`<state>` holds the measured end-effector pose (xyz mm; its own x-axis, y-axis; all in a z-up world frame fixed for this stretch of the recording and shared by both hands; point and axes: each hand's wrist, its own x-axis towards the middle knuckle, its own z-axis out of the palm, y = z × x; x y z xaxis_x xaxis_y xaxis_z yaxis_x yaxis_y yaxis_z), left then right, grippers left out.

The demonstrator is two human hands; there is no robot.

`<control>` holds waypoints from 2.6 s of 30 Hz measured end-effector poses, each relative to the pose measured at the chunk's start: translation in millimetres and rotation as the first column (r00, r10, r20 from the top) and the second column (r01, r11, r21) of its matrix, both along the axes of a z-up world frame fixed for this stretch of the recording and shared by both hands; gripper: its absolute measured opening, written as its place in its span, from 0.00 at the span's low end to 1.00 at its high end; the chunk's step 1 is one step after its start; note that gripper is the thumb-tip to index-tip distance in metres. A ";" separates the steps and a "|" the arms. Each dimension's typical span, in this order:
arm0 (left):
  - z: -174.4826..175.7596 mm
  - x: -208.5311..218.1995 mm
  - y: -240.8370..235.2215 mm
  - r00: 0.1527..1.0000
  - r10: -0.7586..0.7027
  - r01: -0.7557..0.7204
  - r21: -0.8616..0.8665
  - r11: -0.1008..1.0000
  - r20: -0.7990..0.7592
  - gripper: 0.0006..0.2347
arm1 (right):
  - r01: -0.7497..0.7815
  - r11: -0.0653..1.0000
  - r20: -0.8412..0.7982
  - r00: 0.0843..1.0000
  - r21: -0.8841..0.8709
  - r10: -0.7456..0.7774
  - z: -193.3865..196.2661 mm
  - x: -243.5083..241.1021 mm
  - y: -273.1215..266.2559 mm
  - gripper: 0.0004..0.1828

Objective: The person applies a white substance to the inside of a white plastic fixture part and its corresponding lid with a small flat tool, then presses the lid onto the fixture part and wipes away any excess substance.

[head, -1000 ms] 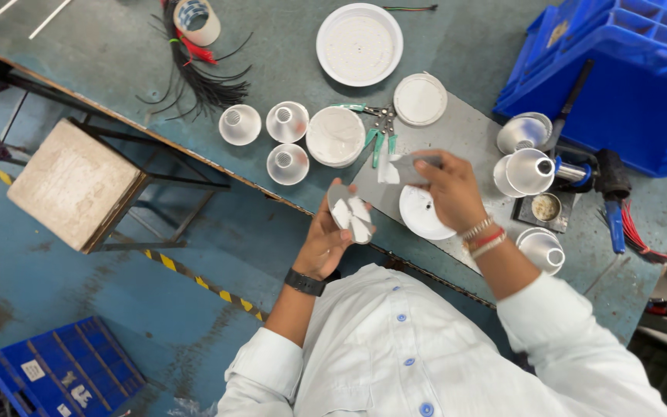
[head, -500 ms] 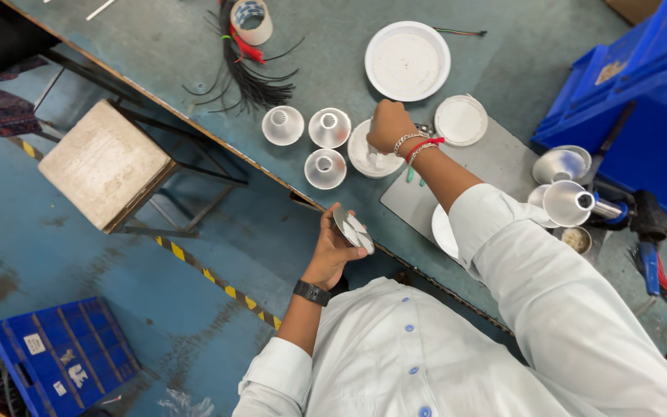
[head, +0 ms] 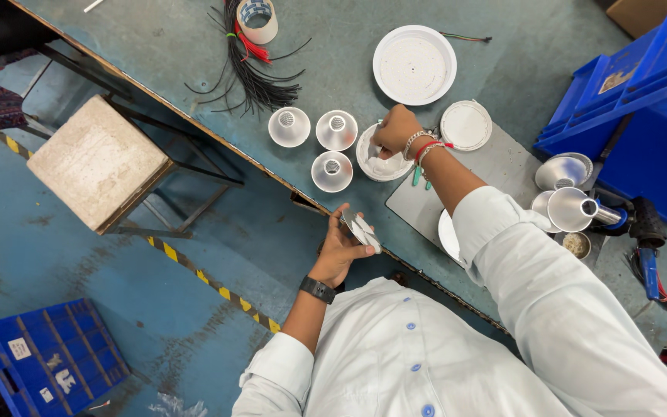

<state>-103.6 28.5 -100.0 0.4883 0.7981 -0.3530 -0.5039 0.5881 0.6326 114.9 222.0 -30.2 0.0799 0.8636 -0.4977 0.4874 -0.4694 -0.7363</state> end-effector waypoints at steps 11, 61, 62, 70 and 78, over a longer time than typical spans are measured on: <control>4.1 1.3 2.5 0.987 0.018 -0.028 0.058 0.998 0.160 0.47 | 0.361 0.929 -0.473 0.834 0.077 -0.285 -5.7 57.0 -51.4 0.08; 80.3 69.6 -18.8 0.987 -0.160 0.124 0.525 0.842 0.024 0.52 | 0.208 0.715 -0.147 0.978 0.668 -0.147 100.4 24.7 -279.3 0.07; 80.1 69.9 -18.7 0.987 -0.160 0.124 0.525 0.842 0.024 0.52 | 0.208 0.715 -0.147 0.978 0.667 -0.148 100.8 25.1 -280.0 0.07; 69.6 70.7 -17.3 0.987 -0.157 0.117 0.528 0.841 0.030 0.52 | 0.081 0.700 -0.107 0.994 0.709 -0.007 112.1 28.0 -287.8 0.08; 73.5 72.9 -15.8 0.983 -0.147 0.084 0.441 0.893 0.110 0.52 | 0.079 0.594 -0.059 0.997 0.800 -0.053 111.0 41.3 -293.3 0.06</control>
<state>-30.7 12.6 -26.5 0.6049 0.7910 0.0915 -0.5491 0.3312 0.7674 156.2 -71.3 80.8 0.1519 0.9084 0.3895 0.4543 0.2858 -0.8438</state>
